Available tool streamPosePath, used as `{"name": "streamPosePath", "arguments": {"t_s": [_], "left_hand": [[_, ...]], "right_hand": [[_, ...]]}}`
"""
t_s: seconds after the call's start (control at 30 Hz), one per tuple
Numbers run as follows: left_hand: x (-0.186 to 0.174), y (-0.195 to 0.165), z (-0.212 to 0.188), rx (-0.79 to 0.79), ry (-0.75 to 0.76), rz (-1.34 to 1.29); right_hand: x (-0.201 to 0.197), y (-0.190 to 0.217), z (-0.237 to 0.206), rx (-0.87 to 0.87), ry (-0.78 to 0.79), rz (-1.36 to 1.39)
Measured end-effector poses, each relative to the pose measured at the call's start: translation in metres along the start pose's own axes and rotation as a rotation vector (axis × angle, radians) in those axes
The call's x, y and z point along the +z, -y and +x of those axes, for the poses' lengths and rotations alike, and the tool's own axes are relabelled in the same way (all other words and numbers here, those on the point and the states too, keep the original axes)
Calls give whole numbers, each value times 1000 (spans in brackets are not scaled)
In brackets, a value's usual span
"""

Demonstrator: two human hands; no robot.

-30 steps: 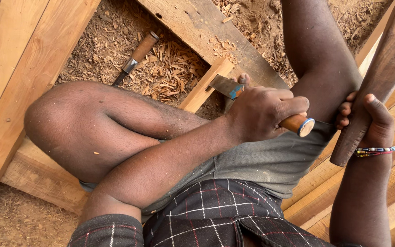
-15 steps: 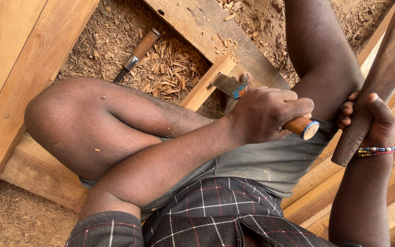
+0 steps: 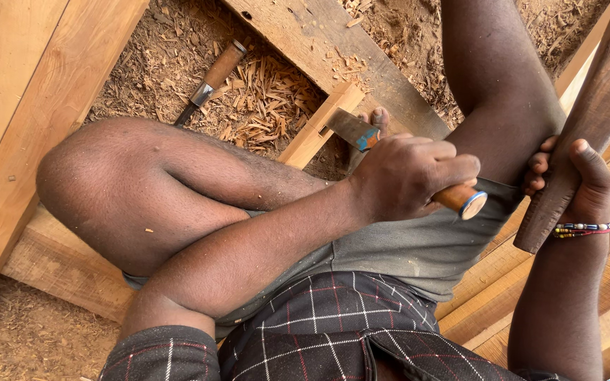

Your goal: The person carves a rectangular hole into a wood beam by holding a chisel and striking it with a wooden mallet. The person clears wood chips from the hole by hand.

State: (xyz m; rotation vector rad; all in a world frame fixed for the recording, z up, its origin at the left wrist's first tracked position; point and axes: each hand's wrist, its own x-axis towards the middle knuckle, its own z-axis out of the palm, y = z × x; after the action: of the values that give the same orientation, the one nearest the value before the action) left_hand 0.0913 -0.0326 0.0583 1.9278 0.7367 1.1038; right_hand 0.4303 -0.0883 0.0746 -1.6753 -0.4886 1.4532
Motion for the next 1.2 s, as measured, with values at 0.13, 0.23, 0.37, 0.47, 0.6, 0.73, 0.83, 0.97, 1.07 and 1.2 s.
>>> {"name": "streamPosePath", "arguments": {"t_s": [0.13,0.23,0.37,0.47,0.6,0.73,0.83,0.97,1.07,1.2], "left_hand": [[-4,-4,-9,45,-5,66],[-3,-6,-12,48,19,31],[1,-3,-6,24,46,19],[5,-1,-2,12,43,10],[6,-3,-1,-14,46,22],[4,-2,0,-37,81,0],[2,-2,-1,-29,61,12],[0,-6,-1,-6,32,-4],[0,-7,0,20,15,-12],[0,-5,1,-8,29,-6]], "right_hand": [[-3,-1,0,6,24,8],[-6,-2,1,0,25,10],[-7,-1,1,1,28,12],[-6,-1,1,6,33,17],[0,0,-1,-31,-30,-28],[3,0,-2,-38,-33,-39],[2,0,-2,-25,-28,-28],[-3,-2,-1,-27,-25,-24],[-8,-4,0,-20,-2,-1],[-14,-6,2,-16,18,4]]}}
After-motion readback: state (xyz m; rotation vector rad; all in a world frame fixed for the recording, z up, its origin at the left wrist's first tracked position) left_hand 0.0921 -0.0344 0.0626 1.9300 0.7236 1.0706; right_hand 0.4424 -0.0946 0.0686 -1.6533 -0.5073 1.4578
